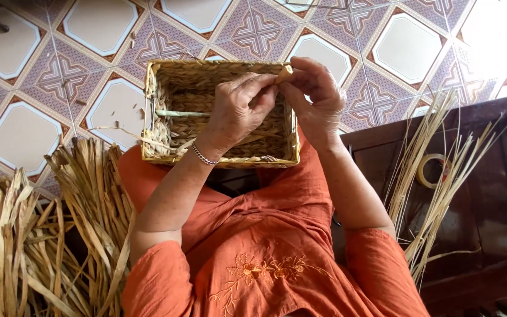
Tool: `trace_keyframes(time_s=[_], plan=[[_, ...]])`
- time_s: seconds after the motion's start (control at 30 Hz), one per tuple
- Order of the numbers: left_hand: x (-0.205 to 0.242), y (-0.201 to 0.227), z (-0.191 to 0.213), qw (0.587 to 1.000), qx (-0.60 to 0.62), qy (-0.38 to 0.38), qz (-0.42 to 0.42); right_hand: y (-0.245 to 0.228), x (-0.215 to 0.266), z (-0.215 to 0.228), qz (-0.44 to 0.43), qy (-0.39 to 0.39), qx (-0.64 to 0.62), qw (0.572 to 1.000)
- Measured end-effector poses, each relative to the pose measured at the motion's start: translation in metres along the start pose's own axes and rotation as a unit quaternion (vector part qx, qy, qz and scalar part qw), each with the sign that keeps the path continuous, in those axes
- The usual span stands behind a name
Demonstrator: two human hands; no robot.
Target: The person weaves dried plant fibers into a basket by hand, threading long strips through the structure and tightening them. They use shears to trim excess fiber ends and continue integrating new strips into the basket's rim.
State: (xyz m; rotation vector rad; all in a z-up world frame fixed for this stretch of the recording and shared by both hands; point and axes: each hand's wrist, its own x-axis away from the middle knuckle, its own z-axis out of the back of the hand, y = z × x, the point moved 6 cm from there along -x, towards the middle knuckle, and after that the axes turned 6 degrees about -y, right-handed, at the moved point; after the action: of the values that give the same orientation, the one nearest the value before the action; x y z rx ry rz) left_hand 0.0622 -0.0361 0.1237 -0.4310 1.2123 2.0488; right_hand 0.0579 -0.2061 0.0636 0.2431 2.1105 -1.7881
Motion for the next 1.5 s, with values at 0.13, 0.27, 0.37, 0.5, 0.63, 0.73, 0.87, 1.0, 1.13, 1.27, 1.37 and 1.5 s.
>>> trace_keyframes(time_s=[0.13, 0.27, 0.37, 0.5, 0.63, 0.73, 0.87, 1.0, 1.13, 1.27, 1.37, 1.5], plan=[[0.003, 0.0, 0.005, 1.0, 0.001, -0.009, 0.027, -0.013, -0.001, -0.009, 0.0, -0.027, 0.116, 0.993], [0.004, 0.003, 0.009, 1.0, -0.006, -0.014, 0.013, -0.022, -0.005, -0.013, -0.015, -0.029, 0.145, 0.989], [0.008, -0.007, 0.008, 0.998, 0.04, -0.021, 0.036, -0.029, -0.007, -0.02, 0.02, -0.043, 0.164, 0.985], [0.009, -0.007, 0.008, 0.999, 0.002, -0.003, 0.032, -0.039, -0.01, -0.031, 0.098, -0.068, 0.252, 0.96], [0.013, -0.019, 0.002, 0.998, 0.035, -0.004, 0.061, -0.033, -0.007, -0.035, 0.103, -0.081, 0.285, 0.95], [0.024, -0.061, -0.012, 0.987, 0.061, 0.009, 0.149, -0.015, -0.003, -0.032, 0.072, -0.104, 0.201, 0.971], [0.045, -0.109, -0.022, 0.901, 0.348, 0.063, 0.252, 0.015, -0.006, -0.013, 0.038, -0.09, -0.109, 0.989], [0.046, -0.1, -0.024, 0.845, 0.439, 0.109, 0.284, 0.025, -0.01, -0.008, -0.066, 0.01, -0.26, 0.963], [0.042, -0.08, -0.029, 0.805, 0.497, 0.104, 0.306, 0.016, -0.013, -0.015, -0.09, 0.025, -0.342, 0.935], [0.033, -0.061, -0.038, 0.847, 0.476, -0.01, 0.236, 0.01, -0.017, -0.01, -0.061, 0.001, -0.231, 0.971], [0.045, -0.075, -0.051, 0.822, 0.488, 0.017, 0.294, 0.006, -0.015, -0.014, -0.075, -0.015, -0.244, 0.967], [0.038, -0.068, -0.049, 0.912, 0.299, -0.019, 0.28, 0.012, -0.017, -0.012, -0.095, -0.029, -0.052, 0.994]])
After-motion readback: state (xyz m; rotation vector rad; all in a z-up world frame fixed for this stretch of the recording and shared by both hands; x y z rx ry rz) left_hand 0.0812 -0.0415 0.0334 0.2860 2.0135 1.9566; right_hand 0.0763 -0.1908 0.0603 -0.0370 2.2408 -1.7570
